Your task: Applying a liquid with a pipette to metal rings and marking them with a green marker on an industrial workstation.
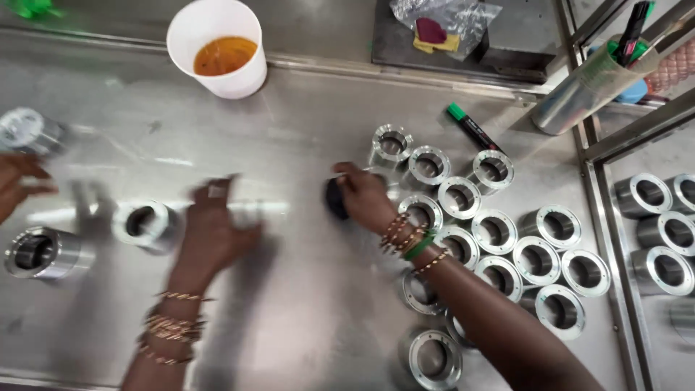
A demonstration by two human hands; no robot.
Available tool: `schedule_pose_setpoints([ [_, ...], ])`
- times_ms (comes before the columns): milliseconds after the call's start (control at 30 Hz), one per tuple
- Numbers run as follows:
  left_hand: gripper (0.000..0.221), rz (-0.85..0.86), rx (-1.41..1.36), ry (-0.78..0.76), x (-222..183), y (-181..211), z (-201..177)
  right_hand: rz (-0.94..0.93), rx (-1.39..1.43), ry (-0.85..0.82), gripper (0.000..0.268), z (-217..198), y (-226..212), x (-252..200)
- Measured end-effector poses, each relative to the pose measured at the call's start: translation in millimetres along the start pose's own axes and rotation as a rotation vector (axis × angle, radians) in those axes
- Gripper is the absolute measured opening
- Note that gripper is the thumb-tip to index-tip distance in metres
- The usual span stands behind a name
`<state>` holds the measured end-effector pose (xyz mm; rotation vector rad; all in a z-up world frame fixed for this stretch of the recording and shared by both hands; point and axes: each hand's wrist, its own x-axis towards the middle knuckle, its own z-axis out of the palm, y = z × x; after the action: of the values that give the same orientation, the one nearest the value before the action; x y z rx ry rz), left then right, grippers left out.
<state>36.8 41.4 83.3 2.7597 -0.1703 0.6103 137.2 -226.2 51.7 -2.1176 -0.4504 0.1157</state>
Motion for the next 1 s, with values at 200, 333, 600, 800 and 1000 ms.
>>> schedule_pose_setpoints([
  [200, 0.094, -0.198, -0.118, -0.559, -4.4, 99.3, -3.6, 0.107, 0.555, -0.020, 0.028, -20.2, -37.1, -44.5],
  [333, 0.076, -0.466, -0.153, -0.670, -11.1, 90.9, -25.0, 0.157, 0.455, 0.131, 0.030, 13.7, -2.0, -61.3],
  [600, 0.038, -0.791, -0.437, -0.554, -30.6, 98.7, -29.7, 0.528, 1.167, -0.377, 0.032, 35.9, -75.9, -88.5],
  [800, 0.060, -0.160, -0.839, -0.031, -65.3, 107.2, -6.9, 0.490, 1.155, -0.325, 0.040, 13.4, -86.1, -88.7],
  [1000, 0.065, -0.337, -0.467, -0.166, -24.9, 32.1, 4.1, -0.192, 0.767, 0.053, 0.039, -7.4, 52.7, -10.7],
])
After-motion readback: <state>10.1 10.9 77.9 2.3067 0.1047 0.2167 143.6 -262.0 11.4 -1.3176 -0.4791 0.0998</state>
